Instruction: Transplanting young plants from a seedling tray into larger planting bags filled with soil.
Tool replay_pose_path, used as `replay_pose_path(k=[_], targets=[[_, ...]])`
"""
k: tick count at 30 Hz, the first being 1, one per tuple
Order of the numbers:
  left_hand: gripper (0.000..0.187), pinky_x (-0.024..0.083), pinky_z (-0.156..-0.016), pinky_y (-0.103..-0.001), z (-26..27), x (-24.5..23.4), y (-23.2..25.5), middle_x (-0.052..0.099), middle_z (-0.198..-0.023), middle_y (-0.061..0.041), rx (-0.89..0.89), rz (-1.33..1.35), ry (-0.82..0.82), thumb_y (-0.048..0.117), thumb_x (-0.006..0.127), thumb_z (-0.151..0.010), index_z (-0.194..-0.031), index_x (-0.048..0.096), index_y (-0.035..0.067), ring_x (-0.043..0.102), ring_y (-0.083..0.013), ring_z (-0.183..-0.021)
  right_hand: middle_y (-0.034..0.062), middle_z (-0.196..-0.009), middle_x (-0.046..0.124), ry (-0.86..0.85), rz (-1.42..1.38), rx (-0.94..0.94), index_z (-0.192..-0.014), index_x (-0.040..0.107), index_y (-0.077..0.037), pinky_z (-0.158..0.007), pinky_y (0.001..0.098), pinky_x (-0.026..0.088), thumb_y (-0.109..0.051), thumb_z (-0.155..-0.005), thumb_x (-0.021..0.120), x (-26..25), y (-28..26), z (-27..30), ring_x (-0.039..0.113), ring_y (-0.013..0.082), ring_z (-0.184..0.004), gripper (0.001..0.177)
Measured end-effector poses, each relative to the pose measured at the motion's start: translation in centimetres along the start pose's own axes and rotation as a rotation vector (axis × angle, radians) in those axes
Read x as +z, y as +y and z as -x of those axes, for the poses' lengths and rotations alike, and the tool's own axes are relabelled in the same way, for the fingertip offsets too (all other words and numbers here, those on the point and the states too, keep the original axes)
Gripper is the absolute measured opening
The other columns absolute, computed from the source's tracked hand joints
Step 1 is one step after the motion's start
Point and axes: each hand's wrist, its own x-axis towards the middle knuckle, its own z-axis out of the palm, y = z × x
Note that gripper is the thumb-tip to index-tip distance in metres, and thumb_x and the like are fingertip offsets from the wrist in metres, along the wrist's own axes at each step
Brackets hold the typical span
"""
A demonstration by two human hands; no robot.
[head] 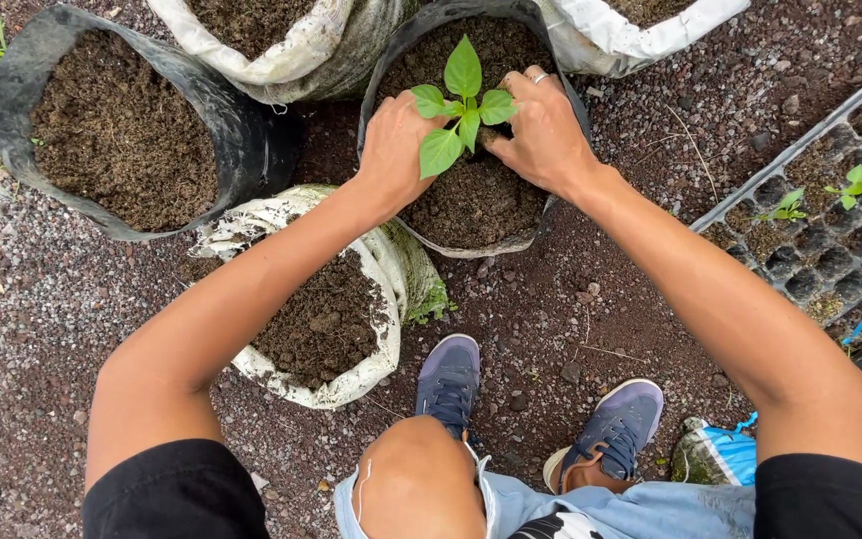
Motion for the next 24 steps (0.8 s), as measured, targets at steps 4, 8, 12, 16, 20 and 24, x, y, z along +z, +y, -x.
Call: replay_pose_path(k=[4,8,12,16,20,24], targets=[[0.068,0.048,-0.064,-0.044,0.3,1.2,-0.8,0.066,-0.091,-0.016,-0.031,-0.095,-0.051,-0.010,0.080,-0.055,-0.121,0.072,0.006,0.057,-0.0339,-0.079,0.0313,-0.128,0.066,-0.046,-0.016,0.030,-0.070,0.070,0.001,-0.115,0.0546,0.041,-0.010,-0.085,0.088,0.4,0.3,0.1,0.058,0.0443,-0.122,0.026],[0.005,0.043,-0.070,-0.047,0.6,1.0,-0.7,0.071,-0.105,-0.015,0.088,0.065,0.073,0.009,0.073,-0.083,-0.086,0.076,0.010,0.059,-0.0353,-0.083,0.0044,-0.085,0.065,-0.017,0.012,-0.088,-0.101,0.081,-0.002,-0.106,0.0535,0.049,-0.012,-0.084,0.091,0.4,0.6,0.1,0.059,0.0326,-0.092,0.023],[0.018,0.045,-0.064,-0.044,0.7,1.7,-0.8,0.064,-0.079,-0.009,0.069,-0.015,0.068,0.015,0.071,-0.090,-0.073,0.068,0.011,0.059,-0.0323,-0.073,0.0109,-0.091,0.072,-0.106,0.070,0.004,-0.062,0.071,0.004,-0.106,0.0548,0.054,-0.012,-0.084,0.091,0.5,0.4,0.0,0.061,0.0501,-0.123,0.034],[0.030,0.041,-0.097,-0.052,1.3,2.7,-1.9,0.061,-0.129,-0.014,0.058,0.183,0.083,0.012,0.079,-0.087,-0.113,0.063,0.013,0.056,-0.0363,-0.114,0.0145,-0.103,0.078,-0.065,0.023,-0.065,-0.103,0.081,-0.002,-0.113,0.0575,0.041,-0.014,-0.085,0.088,0.7,0.7,-0.1,0.066,0.0450,-0.110,0.023],[0.021,0.043,-0.068,-0.041,-0.9,0.6,0.5,0.059,-0.074,-0.008,-0.228,0.149,-0.067,0.004,0.056,-0.086,-0.074,0.041,0.013,0.048,-0.0273,-0.066,0.0163,-0.111,0.079,-0.065,0.073,-0.085,-0.101,0.081,-0.003,-0.115,0.0521,0.042,-0.011,-0.086,0.087,0.3,0.4,0.2,0.068,0.0350,-0.110,0.018],[0.006,0.052,-0.076,-0.047,-1.1,0.8,0.5,0.066,-0.084,-0.012,-0.142,0.093,-0.111,0.008,0.076,-0.090,-0.085,0.073,0.006,0.061,-0.0294,-0.075,0.0101,-0.074,0.067,0.010,0.011,-0.141,-0.070,0.068,-0.002,-0.119,0.0586,0.042,0.020,-0.078,0.056,0.6,0.6,0.5,0.059,0.0251,-0.058,0.026]])
